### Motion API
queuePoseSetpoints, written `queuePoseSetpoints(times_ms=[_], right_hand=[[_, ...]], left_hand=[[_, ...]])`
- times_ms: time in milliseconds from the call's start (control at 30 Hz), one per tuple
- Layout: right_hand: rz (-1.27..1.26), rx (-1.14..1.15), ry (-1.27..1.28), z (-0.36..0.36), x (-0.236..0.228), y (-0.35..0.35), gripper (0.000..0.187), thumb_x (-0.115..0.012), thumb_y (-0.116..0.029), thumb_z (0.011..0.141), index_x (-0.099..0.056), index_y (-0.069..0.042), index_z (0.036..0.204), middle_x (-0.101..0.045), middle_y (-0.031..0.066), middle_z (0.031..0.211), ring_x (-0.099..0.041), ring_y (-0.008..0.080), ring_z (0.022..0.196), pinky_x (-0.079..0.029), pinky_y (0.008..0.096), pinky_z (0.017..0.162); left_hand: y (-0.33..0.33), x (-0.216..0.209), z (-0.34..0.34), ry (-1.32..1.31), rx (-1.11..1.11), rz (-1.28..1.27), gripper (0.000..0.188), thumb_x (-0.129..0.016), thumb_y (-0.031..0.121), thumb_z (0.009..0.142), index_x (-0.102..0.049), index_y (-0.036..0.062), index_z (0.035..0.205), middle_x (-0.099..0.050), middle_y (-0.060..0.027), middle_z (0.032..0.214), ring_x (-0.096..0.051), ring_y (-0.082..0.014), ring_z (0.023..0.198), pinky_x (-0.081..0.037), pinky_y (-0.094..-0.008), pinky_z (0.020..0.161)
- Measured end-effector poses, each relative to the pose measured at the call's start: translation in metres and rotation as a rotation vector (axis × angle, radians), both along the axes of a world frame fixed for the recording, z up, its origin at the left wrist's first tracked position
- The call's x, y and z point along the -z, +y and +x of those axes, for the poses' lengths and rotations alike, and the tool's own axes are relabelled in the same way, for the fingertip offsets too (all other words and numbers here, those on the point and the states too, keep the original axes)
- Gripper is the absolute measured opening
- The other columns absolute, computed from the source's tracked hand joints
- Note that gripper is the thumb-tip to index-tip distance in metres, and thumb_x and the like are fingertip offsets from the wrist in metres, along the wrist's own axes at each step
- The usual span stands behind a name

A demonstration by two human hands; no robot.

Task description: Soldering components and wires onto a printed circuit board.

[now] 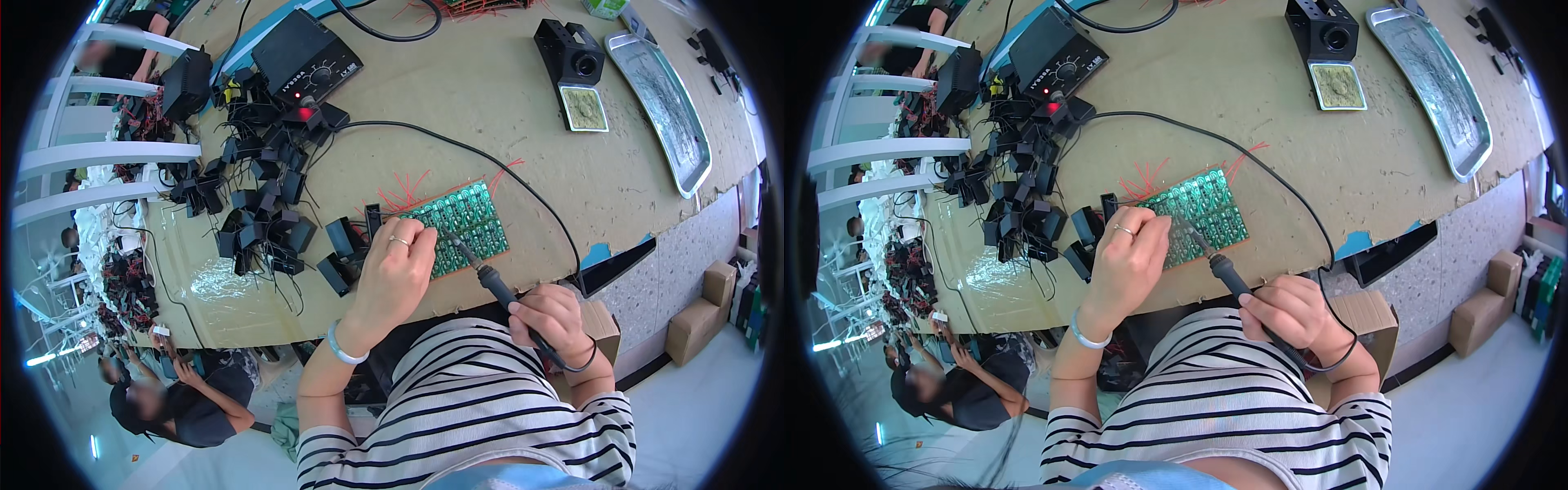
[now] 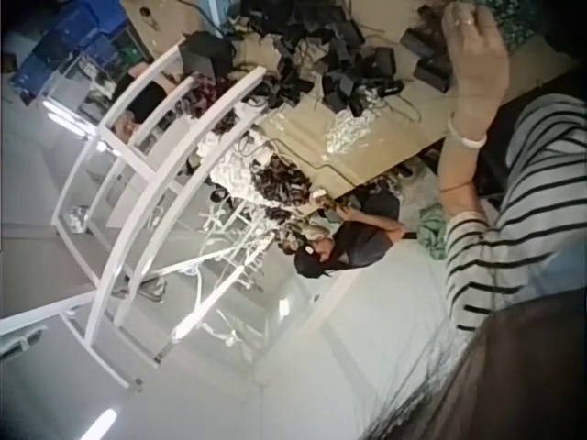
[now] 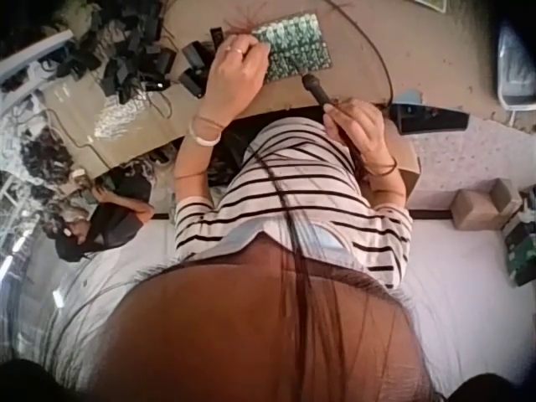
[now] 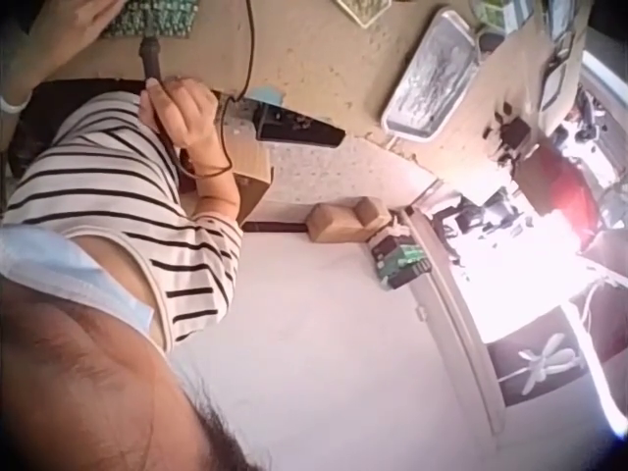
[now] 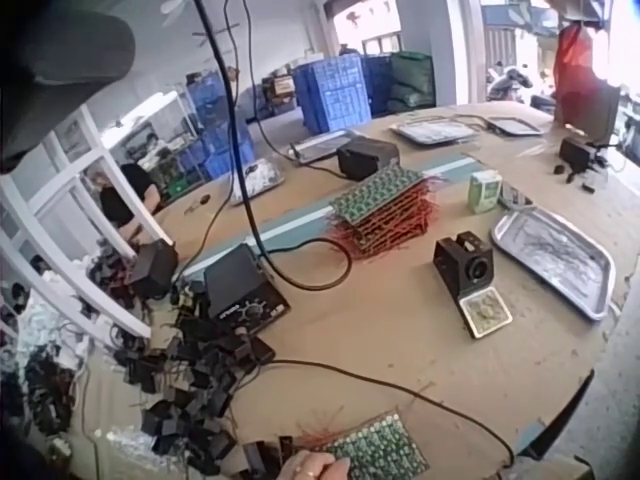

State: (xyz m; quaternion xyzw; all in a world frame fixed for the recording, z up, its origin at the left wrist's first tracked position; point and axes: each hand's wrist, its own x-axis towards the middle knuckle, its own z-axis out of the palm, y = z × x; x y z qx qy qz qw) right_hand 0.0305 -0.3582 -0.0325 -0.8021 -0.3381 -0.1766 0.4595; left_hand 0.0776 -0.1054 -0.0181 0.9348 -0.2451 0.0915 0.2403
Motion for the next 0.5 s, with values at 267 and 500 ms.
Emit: queuePoseSetpoints(times_ms=[267, 500], right_hand=[[-0.226, -0.099, -0.29, 0.003, -0.001, 0.0, 0.015, -0.074, -0.005, 0.08, -0.063, -0.003, 0.09, -0.053, 0.0025, 0.07, -0.051, 0.0134, 0.053, -0.045, 0.0247, 0.046], [-0.052, -0.082, -0.195, -0.005, -0.006, -0.018, 0.017, -0.073, -0.004, 0.081, -0.062, 0.001, 0.094, -0.058, 0.0059, 0.073, -0.057, 0.0181, 0.055, -0.05, 0.0284, 0.047]], left_hand=[[-0.001, -0.002, 0.002, 0.032, 0.041, 0.122, 0.02, -0.072, -0.003, 0.079, -0.066, -0.0034, 0.098, -0.054, -0.011, 0.093, -0.059, -0.0282, 0.088, -0.052, -0.0384, 0.081], [-0.002, -0.004, 0.0, 0.07, 0.042, 0.13, 0.018, -0.071, -0.003, 0.078, -0.065, -0.0026, 0.095, -0.054, -0.011, 0.092, -0.059, -0.0282, 0.089, -0.052, -0.0382, 0.081]])
